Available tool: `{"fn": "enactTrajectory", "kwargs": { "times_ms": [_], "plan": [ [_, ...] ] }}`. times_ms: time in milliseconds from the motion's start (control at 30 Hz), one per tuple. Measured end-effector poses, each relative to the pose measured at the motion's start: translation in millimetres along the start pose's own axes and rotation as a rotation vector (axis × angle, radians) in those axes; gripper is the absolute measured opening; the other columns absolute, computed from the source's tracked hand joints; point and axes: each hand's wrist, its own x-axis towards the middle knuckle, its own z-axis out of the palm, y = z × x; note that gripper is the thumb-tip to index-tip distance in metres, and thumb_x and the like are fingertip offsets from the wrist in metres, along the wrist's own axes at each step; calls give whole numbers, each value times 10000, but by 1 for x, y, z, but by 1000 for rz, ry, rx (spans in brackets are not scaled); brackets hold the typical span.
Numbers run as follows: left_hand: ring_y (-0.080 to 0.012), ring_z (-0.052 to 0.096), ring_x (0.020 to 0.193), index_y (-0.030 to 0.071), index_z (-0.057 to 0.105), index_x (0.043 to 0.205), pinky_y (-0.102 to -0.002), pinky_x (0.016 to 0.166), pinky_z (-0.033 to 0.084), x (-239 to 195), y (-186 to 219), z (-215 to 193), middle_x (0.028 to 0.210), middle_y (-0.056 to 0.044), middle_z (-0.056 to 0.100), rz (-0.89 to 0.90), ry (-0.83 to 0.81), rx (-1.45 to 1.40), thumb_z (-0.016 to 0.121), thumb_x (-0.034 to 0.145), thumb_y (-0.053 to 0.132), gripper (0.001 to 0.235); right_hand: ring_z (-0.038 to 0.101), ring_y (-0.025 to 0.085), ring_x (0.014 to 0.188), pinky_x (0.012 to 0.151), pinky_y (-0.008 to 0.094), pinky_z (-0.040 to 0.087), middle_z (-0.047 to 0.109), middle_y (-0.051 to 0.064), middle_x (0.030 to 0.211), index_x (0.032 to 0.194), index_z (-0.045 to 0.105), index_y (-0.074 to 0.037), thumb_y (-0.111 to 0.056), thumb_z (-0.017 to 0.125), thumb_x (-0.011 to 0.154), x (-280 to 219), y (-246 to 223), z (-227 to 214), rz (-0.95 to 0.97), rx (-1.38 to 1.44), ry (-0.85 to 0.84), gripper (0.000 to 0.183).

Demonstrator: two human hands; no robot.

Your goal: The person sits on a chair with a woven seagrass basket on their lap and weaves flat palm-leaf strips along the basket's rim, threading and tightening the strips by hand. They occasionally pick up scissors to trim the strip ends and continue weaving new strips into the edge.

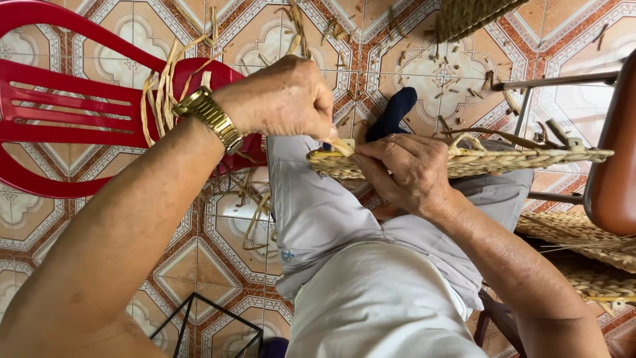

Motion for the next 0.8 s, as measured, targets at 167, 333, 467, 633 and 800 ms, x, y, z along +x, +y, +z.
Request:
{"fn": "enactTrajectory", "kwargs": {
  "times_ms": [167,333,467,633,800],
  "plan": [
    [-179,632,580,105,788,674,-359,561,499,11,0,8,610,-63,681,282,295,211,840,740,279,194,712,239,712,613,356,556,723,95,856,988,678,-36,-103,856,891,0,3,-3,16,-21,1,214],
    [-168,604,524,146,778,751,-372,501,448,0,6,4,590,-17,677,-26,-68,0,795,796,311,172,707,240,716,631,362,559,730,98,884,1018,678,-12,-99,854,883,2,3,-6,-13,-8,2,238],
    [-123,577,547,84,785,721,-325,495,441,-19,-6,15,592,-30,677,-47,-128,-271,771,775,278,202,695,236,706,629,367,555,733,100,913,1021,675,-5,-102,859,868,2,1,-8,-42,-5,-19,259],
    [-70,644,599,84,841,775,-269,567,497,-19,-14,14,651,-5,763,-70,-176,-341,784,741,293,220,685,234,687,592,369,535,735,82,919,1001,676,-7,-99,869,837,1,1,-7,-129,-55,-48,269],
    [-115,629,587,120,839,853,-331,554,475,11,-11,13,689,-4,761,-80,-345,-128,788,763,324,228,715,242,744,635,367,563,731,84,920,1019,665,-11,-87,846,878,-3,-5,-6,-105,-16,-30,241]
  ]
}}
